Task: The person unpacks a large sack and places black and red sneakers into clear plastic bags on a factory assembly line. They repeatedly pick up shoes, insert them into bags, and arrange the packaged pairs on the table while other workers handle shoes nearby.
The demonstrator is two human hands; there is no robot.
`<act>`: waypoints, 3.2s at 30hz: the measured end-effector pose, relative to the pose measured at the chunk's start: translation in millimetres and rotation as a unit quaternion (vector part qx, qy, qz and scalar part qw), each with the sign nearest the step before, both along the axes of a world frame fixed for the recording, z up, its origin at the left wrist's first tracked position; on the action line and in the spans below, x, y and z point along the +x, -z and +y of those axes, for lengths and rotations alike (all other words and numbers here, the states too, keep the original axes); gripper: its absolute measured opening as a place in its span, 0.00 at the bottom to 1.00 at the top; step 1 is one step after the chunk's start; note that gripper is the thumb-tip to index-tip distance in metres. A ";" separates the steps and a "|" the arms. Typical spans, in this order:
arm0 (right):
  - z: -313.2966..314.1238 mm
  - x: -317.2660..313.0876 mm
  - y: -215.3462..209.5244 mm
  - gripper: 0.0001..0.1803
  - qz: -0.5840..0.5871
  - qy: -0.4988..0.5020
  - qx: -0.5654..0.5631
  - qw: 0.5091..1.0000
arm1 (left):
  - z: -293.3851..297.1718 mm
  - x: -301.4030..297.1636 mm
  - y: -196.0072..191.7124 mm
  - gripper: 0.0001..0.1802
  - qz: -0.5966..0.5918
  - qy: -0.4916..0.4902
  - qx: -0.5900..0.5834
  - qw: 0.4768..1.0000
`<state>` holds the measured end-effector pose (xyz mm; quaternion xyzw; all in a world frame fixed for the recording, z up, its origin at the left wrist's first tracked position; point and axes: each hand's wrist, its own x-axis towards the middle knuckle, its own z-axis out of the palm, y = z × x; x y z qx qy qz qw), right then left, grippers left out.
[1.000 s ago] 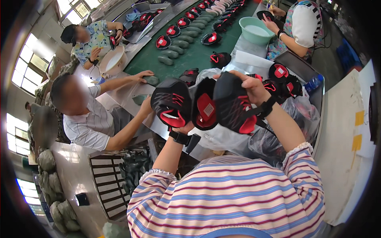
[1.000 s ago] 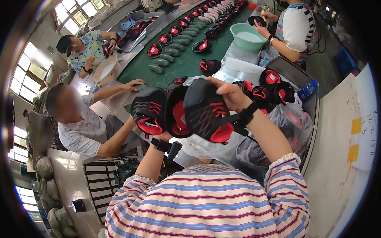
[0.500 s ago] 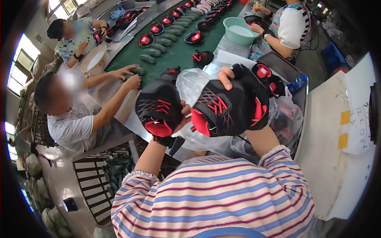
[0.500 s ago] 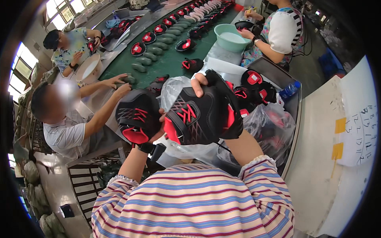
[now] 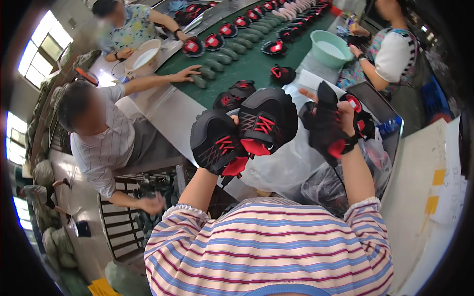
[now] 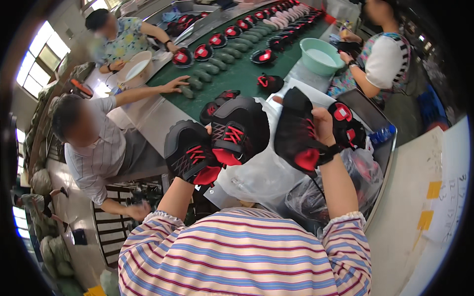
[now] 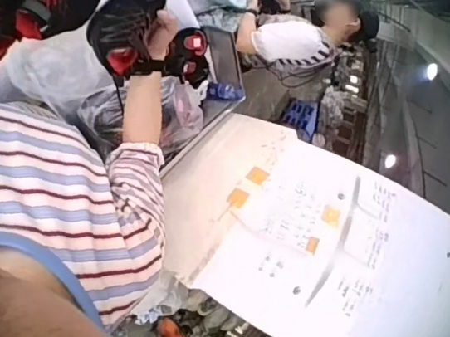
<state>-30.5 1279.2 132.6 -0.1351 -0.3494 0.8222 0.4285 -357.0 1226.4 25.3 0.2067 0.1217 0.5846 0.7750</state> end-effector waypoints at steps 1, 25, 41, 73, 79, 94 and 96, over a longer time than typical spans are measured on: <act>0.1 -12.5 0.7 0.36 -0.022 -0.039 0.018 0.999 | 4.4 -4.2 7.8 0.16 0.042 -0.018 0.018 0.999; -27.5 -8.0 21.8 0.27 -0.023 0.211 -0.089 0.973 | 234.1 -12.4 34.9 0.18 -0.043 0.128 0.020 0.991; -0.1 4.0 48.4 0.24 -0.305 0.253 0.035 0.917 | 160.8 93.7 -34.9 0.27 0.490 0.135 0.306 0.805; -85.6 -18.7 71.1 0.29 -0.702 0.083 0.360 0.609 | 40.1 -25.8 37.1 0.08 0.596 0.177 0.212 0.754; -148.5 -76.4 4.7 0.44 -0.562 0.209 0.311 0.737 | -22.6 74.1 -118.9 0.25 0.274 0.265 0.467 0.798; -337.4 -2.1 -43.9 0.31 -0.614 0.621 0.246 0.421 | -85.4 196.1 -39.4 0.29 0.321 0.436 0.490 0.683; -369.2 9.0 -46.6 0.29 -0.589 0.626 0.208 0.467 | -110.3 223.1 -69.0 0.31 0.283 0.471 0.525 0.651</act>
